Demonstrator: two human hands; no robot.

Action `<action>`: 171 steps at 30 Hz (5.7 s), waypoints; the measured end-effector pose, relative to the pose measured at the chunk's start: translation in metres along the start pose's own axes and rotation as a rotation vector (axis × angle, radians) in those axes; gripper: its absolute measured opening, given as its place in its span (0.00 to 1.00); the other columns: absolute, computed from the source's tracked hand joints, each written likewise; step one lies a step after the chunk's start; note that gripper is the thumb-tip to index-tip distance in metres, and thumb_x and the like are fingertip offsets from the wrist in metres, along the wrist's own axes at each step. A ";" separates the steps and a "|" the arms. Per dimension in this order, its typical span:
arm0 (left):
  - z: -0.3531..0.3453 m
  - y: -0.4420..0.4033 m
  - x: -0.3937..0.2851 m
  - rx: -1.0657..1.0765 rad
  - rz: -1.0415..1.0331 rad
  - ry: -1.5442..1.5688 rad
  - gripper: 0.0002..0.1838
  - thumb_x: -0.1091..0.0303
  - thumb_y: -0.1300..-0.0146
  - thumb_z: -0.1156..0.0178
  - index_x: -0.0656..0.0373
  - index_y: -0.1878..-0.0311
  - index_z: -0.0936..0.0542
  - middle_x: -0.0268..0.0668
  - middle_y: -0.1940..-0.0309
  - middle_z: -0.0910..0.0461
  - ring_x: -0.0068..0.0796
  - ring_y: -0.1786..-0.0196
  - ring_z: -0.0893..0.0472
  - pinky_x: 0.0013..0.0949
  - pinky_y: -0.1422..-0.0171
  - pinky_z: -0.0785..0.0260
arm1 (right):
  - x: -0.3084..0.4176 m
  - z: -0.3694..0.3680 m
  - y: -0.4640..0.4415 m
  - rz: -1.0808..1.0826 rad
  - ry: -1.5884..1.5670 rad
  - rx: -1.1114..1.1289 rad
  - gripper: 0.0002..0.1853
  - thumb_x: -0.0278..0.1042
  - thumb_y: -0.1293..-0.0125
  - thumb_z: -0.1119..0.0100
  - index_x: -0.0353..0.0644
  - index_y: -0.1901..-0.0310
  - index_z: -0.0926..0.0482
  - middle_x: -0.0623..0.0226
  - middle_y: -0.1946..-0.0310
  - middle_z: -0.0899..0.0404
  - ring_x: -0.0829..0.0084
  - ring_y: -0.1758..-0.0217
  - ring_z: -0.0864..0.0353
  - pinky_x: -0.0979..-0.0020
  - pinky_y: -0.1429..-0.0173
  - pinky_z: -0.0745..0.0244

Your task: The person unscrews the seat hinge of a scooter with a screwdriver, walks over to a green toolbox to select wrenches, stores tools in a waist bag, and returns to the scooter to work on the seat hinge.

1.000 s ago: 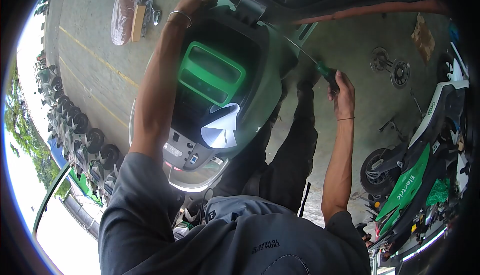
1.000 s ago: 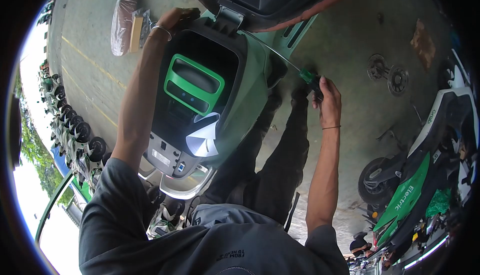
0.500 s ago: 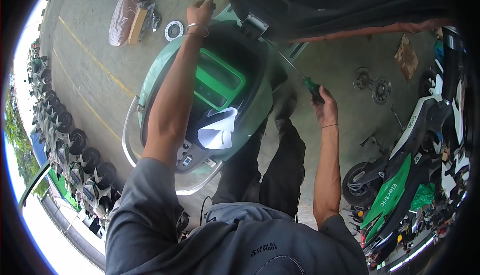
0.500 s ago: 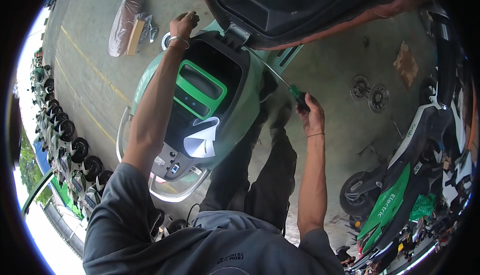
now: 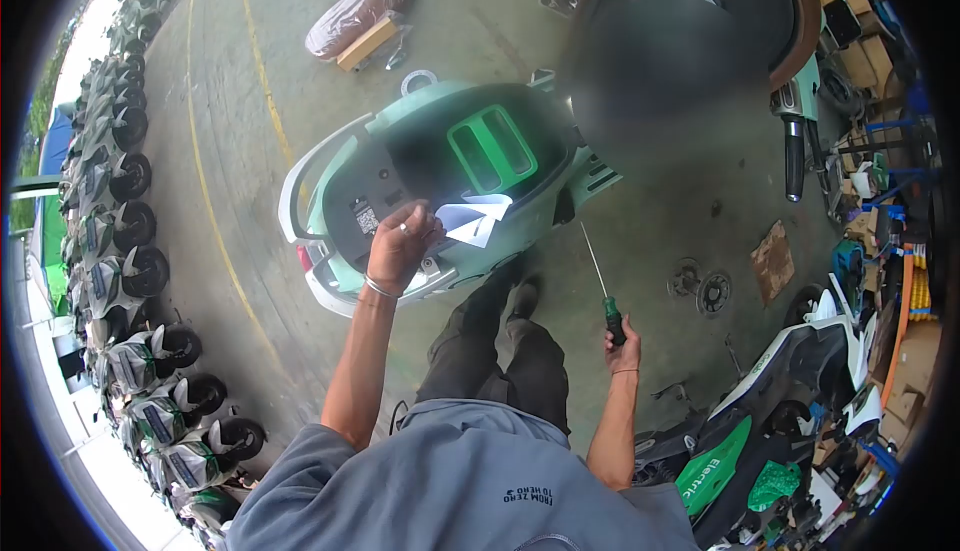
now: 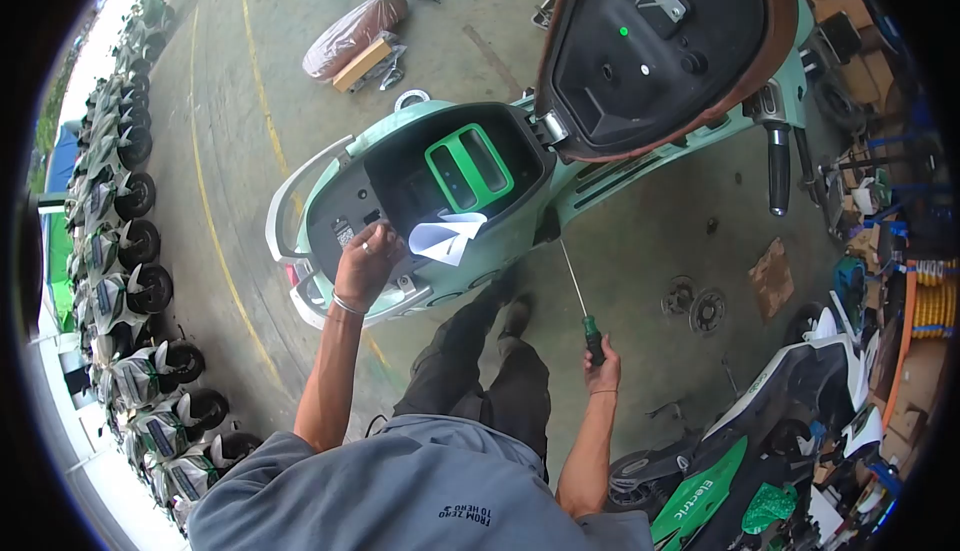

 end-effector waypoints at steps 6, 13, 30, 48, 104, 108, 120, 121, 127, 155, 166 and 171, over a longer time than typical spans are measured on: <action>0.069 0.151 0.021 -0.212 0.127 -0.087 0.17 0.54 0.32 0.40 0.60 0.65 0.23 0.32 0.72 0.26 0.24 0.69 0.26 0.31 0.60 0.31 | -0.048 -0.089 0.076 0.006 -0.095 0.331 0.21 0.48 0.33 0.39 0.41 0.48 0.26 0.63 0.61 0.23 0.69 0.68 0.23 0.70 0.67 0.28; 0.183 0.258 0.010 -0.394 0.033 -0.235 0.20 0.60 0.33 0.38 0.69 0.49 0.22 0.39 0.62 0.20 0.28 0.58 0.20 0.33 0.52 0.26 | -0.095 -0.323 0.189 -0.005 0.619 0.875 0.24 0.25 0.46 0.33 0.41 0.46 0.28 0.62 0.58 0.22 0.64 0.59 0.18 0.62 0.58 0.24; 0.612 0.563 -0.146 -1.056 -0.140 -0.190 0.28 0.51 0.29 0.45 0.71 0.43 0.26 0.47 0.52 0.21 0.35 0.54 0.20 0.35 0.50 0.27 | -0.517 -0.589 0.247 -0.033 0.872 0.974 0.22 0.24 0.50 0.45 0.34 0.49 0.29 0.65 0.69 0.27 0.74 0.71 0.24 0.71 0.64 0.28; 0.753 0.266 -0.351 -0.809 0.092 -0.333 0.34 0.46 0.28 0.50 0.74 0.39 0.30 0.53 0.48 0.22 0.43 0.50 0.20 0.40 0.46 0.27 | -0.607 -0.927 0.162 0.038 0.915 0.912 0.20 0.56 0.32 0.45 0.44 0.65 0.25 0.74 0.80 0.31 0.81 0.81 0.33 0.74 0.77 0.39; -0.125 -0.962 -0.343 -0.118 0.682 -0.804 0.37 0.33 0.30 0.60 0.64 0.55 0.23 0.30 0.77 0.29 0.22 0.77 0.31 0.29 0.74 0.36 | 0.524 -0.877 -0.656 0.371 0.688 -0.365 0.35 0.48 0.41 0.35 0.26 0.41 0.29 0.44 0.47 0.21 0.55 0.43 0.21 0.64 0.40 0.27; -0.098 -0.959 -0.296 -0.160 0.860 -0.962 0.34 0.31 0.32 0.58 0.57 0.56 0.21 0.31 0.76 0.26 0.21 0.78 0.28 0.25 0.73 0.34 | 0.534 -0.841 -0.768 0.247 0.903 -0.431 0.34 0.47 0.41 0.37 0.34 0.38 0.31 0.45 0.42 0.25 0.49 0.37 0.26 0.60 0.33 0.32; -0.055 -1.008 -0.071 -0.474 1.243 -0.764 0.34 0.35 0.28 0.62 0.60 0.59 0.23 0.30 0.78 0.27 0.18 0.79 0.30 0.23 0.77 0.40 | 0.491 -0.711 -1.155 0.272 1.880 -0.167 0.36 0.40 0.44 0.34 0.44 0.35 0.37 0.62 0.40 0.25 0.57 0.33 0.33 0.54 0.35 0.33; -0.065 -1.016 -0.061 -0.459 1.266 -0.837 0.35 0.32 0.30 0.63 0.59 0.60 0.24 0.29 0.78 0.29 0.17 0.80 0.32 0.22 0.79 0.42 | 0.481 -0.701 -1.161 0.256 1.871 -0.153 0.36 0.40 0.44 0.34 0.44 0.35 0.37 0.62 0.40 0.25 0.57 0.33 0.33 0.54 0.35 0.33; -0.070 -1.020 -0.059 -0.465 1.284 -0.757 0.34 0.35 0.28 0.61 0.61 0.58 0.24 0.32 0.77 0.27 0.19 0.80 0.31 0.23 0.79 0.42 | 0.492 -0.689 -1.146 0.553 2.079 -0.165 0.31 0.31 0.43 0.40 0.44 0.36 0.36 0.62 0.51 0.20 0.59 0.38 0.26 0.53 0.40 0.30; -0.039 -1.048 -0.048 -0.579 1.148 -0.756 0.30 0.38 0.27 0.60 0.60 0.62 0.26 0.31 0.79 0.30 0.19 0.82 0.33 0.23 0.81 0.43 | 0.528 -0.668 -1.191 0.348 1.535 -0.661 0.33 0.37 0.50 0.28 0.36 0.44 0.34 0.45 0.55 0.21 0.47 0.51 0.18 0.54 0.47 0.21; -0.056 -1.038 -0.043 -0.578 1.153 -0.739 0.31 0.36 0.29 0.59 0.59 0.64 0.27 0.29 0.81 0.33 0.17 0.83 0.36 0.23 0.82 0.43 | 0.543 -0.672 -1.122 0.246 1.061 -0.724 0.14 0.38 0.42 0.36 0.36 0.59 0.18 0.52 0.64 0.16 0.64 0.60 0.16 0.61 0.57 0.21; -0.056 -1.036 -0.054 -0.565 1.138 -0.629 0.26 0.44 0.25 0.58 0.59 0.63 0.26 0.31 0.78 0.27 0.19 0.81 0.32 0.24 0.80 0.41 | 0.505 -0.651 -1.109 0.300 0.072 -0.336 0.10 0.32 0.34 0.41 0.36 0.56 0.19 0.63 0.66 0.17 0.80 0.64 0.21 0.75 0.66 0.28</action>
Point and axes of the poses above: each hand's wrist, its own y-axis away from the middle knuckle, its own z-axis out of the back of the hand, x = y × z, the point moved 9 cm from there along -y, towards the middle knuckle
